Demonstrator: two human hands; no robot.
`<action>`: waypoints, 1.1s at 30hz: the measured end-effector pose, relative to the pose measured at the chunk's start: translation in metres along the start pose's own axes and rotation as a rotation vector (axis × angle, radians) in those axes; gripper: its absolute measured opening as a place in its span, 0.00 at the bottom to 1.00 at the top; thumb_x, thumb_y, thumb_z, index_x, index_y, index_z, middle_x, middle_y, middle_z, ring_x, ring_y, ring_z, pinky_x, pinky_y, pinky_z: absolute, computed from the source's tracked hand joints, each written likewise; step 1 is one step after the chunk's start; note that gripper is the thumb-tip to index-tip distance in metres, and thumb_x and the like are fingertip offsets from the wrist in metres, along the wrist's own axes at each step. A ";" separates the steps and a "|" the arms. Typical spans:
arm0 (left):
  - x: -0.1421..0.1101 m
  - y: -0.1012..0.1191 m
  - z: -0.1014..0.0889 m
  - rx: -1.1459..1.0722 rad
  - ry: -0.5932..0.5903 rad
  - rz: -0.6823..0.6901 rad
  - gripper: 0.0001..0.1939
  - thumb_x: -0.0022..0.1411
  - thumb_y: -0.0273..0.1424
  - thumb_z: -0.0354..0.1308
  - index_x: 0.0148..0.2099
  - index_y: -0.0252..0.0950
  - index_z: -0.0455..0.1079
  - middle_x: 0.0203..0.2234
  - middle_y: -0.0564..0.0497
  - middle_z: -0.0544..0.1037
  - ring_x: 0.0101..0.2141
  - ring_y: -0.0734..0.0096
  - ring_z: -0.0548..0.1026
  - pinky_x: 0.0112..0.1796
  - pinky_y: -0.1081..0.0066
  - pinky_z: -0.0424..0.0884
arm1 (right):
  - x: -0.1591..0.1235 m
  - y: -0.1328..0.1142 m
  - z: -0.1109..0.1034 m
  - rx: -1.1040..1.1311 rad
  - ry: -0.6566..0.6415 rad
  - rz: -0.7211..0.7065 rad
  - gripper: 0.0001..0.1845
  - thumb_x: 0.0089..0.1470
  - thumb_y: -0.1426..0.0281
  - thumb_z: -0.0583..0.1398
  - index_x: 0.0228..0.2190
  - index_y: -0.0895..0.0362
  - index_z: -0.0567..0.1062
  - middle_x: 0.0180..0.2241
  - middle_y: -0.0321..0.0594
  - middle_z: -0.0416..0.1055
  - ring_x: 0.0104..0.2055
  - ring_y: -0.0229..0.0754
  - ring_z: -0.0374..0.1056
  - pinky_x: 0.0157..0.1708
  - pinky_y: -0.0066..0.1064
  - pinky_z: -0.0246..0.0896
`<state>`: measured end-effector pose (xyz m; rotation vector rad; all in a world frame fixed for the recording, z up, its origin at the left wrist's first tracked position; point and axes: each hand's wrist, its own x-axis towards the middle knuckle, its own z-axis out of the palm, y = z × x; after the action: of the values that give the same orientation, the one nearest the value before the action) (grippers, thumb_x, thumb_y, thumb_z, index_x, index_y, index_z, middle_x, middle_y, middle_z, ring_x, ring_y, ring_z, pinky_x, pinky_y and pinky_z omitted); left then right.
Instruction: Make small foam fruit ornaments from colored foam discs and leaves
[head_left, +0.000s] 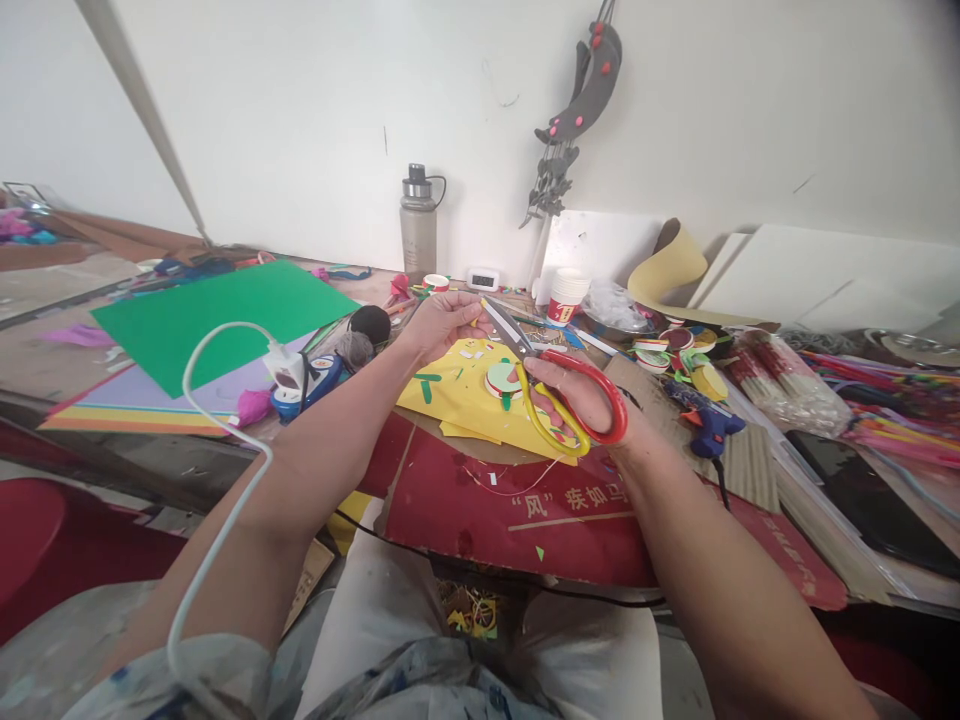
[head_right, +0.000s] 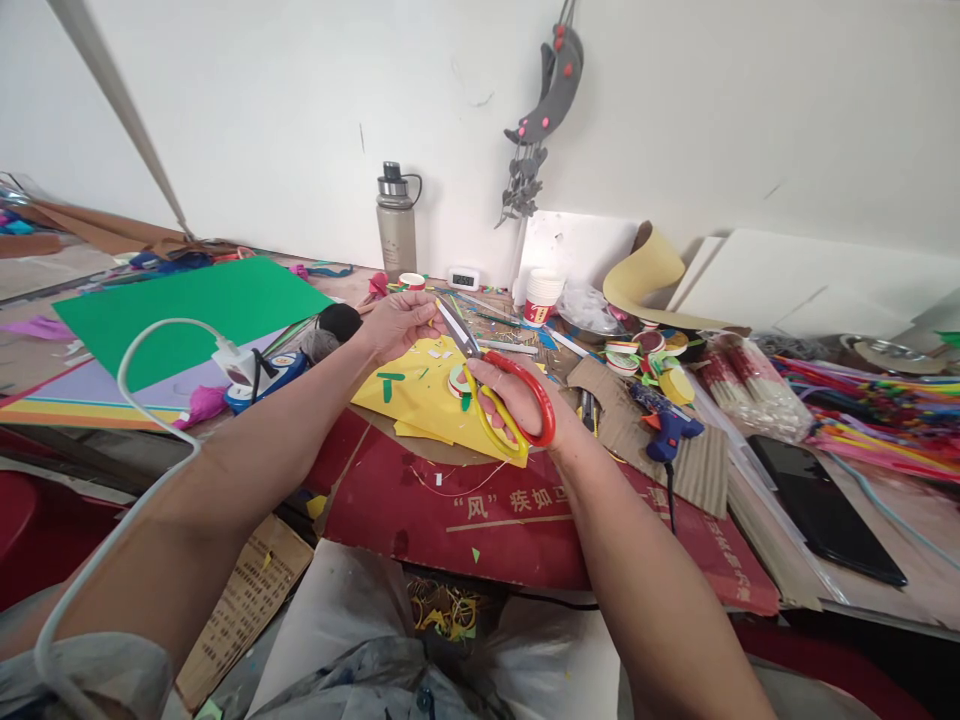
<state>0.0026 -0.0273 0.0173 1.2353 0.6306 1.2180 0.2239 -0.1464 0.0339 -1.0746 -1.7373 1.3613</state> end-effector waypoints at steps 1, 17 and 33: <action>0.000 -0.001 0.000 0.001 -0.002 -0.001 0.12 0.57 0.30 0.75 0.34 0.29 0.76 0.25 0.51 0.80 0.26 0.76 0.81 0.29 0.78 0.78 | 0.000 -0.001 0.001 -0.002 0.011 -0.006 0.32 0.56 0.40 0.61 0.17 0.51 0.64 0.11 0.30 0.60 0.11 0.34 0.54 0.12 0.29 0.49; -0.005 -0.003 0.019 -0.037 0.057 -0.032 0.05 0.62 0.22 0.69 0.36 0.30 0.74 0.24 0.52 0.81 0.26 0.76 0.82 0.30 0.78 0.78 | 0.021 0.017 -0.038 -1.207 0.506 0.359 0.19 0.64 0.69 0.58 0.53 0.63 0.77 0.52 0.63 0.79 0.54 0.58 0.77 0.47 0.39 0.68; -0.034 -0.001 0.063 0.206 -0.040 0.095 0.12 0.57 0.29 0.73 0.40 0.32 0.75 0.28 0.50 0.83 0.29 0.71 0.83 0.34 0.72 0.80 | 0.030 0.020 -0.016 -0.148 0.556 -0.328 0.15 0.62 0.55 0.62 0.41 0.54 0.78 0.39 0.41 0.78 0.37 0.41 0.69 0.40 0.35 0.67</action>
<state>0.0489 -0.0810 0.0260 1.4726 0.6871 1.2267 0.2289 -0.1107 0.0185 -1.0626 -1.5180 0.6581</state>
